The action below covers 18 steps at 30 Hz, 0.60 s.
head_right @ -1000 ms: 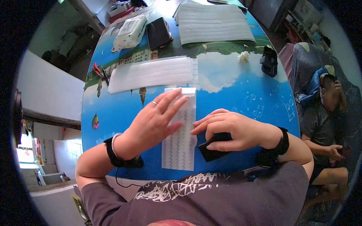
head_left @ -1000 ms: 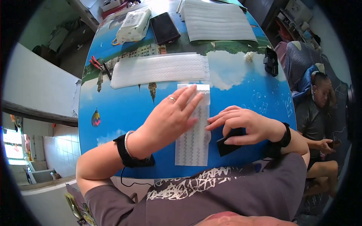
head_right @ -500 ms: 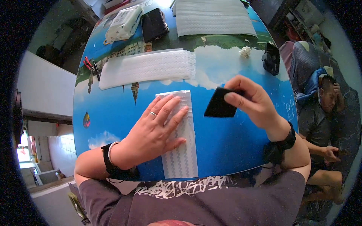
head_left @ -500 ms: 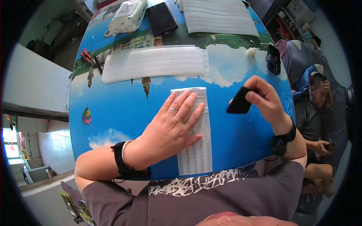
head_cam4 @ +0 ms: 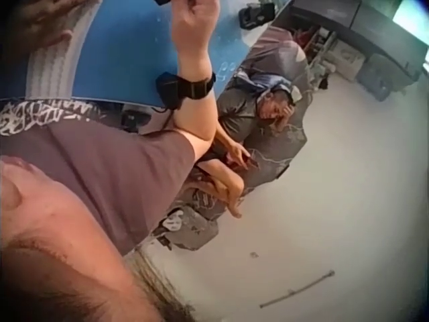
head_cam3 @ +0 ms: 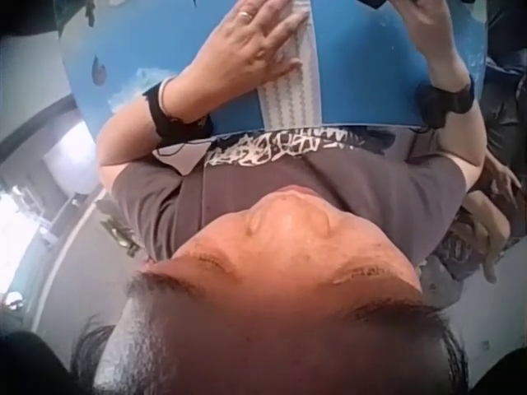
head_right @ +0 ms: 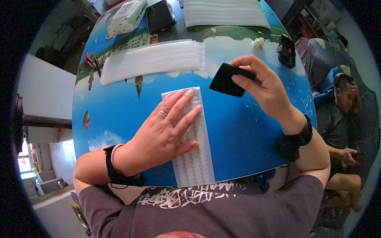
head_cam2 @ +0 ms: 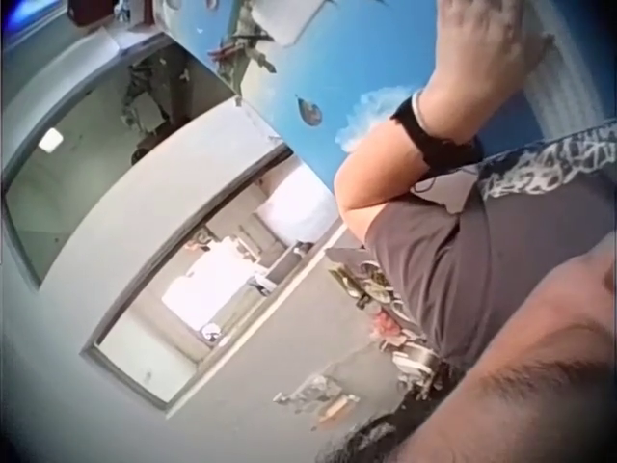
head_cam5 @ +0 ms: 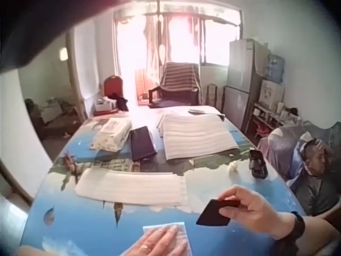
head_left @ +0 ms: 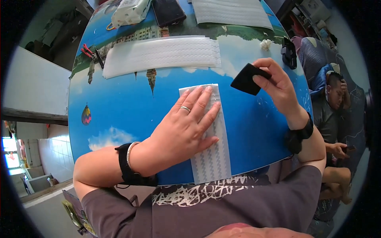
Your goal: The person uses a black scraper to press down on a white adhesive strip, then peels off the backing and folds the strip over. They repeat this process, smoothing out the folded material with the scraper.
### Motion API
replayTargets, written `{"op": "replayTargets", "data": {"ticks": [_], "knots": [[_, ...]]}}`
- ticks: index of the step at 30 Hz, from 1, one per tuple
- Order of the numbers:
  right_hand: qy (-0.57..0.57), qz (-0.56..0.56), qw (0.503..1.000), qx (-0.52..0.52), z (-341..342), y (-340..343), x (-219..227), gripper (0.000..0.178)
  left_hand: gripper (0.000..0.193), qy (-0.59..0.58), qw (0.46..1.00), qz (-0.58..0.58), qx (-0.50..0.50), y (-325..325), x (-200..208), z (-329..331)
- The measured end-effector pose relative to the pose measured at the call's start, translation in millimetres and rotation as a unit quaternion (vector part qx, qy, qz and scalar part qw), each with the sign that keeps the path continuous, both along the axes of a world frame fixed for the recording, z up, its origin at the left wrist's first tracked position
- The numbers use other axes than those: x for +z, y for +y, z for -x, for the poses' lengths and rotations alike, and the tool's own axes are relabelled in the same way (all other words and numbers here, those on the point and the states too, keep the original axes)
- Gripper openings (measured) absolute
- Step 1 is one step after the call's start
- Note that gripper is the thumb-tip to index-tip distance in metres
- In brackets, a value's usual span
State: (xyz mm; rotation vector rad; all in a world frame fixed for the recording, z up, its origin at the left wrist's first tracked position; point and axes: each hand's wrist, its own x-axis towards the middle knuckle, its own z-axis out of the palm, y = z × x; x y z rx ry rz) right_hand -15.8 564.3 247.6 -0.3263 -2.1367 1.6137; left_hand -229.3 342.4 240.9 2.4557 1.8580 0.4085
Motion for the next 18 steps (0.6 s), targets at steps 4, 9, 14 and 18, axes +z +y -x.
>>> {"op": "replayTargets", "data": {"ticks": [4,9,14,18], "knots": [[-0.016,0.002,0.999,-0.045,9,-4,-4,0.027,0.078,-0.015,1.0,-0.012,-0.013,0,-2,3],[-0.024,-0.123,0.992,-0.027,41,-14,18,0.028,0.08,-0.019,1.0,0.006,-0.02,-3,2,8],[0.04,-0.191,0.98,0.03,71,-21,3,0.034,0.082,-0.032,0.999,-0.004,-0.022,-4,2,9],[0.08,-0.25,0.964,0.035,74,-18,0,0.04,0.081,-0.035,0.999,0.028,-0.03,-6,6,9]]}}
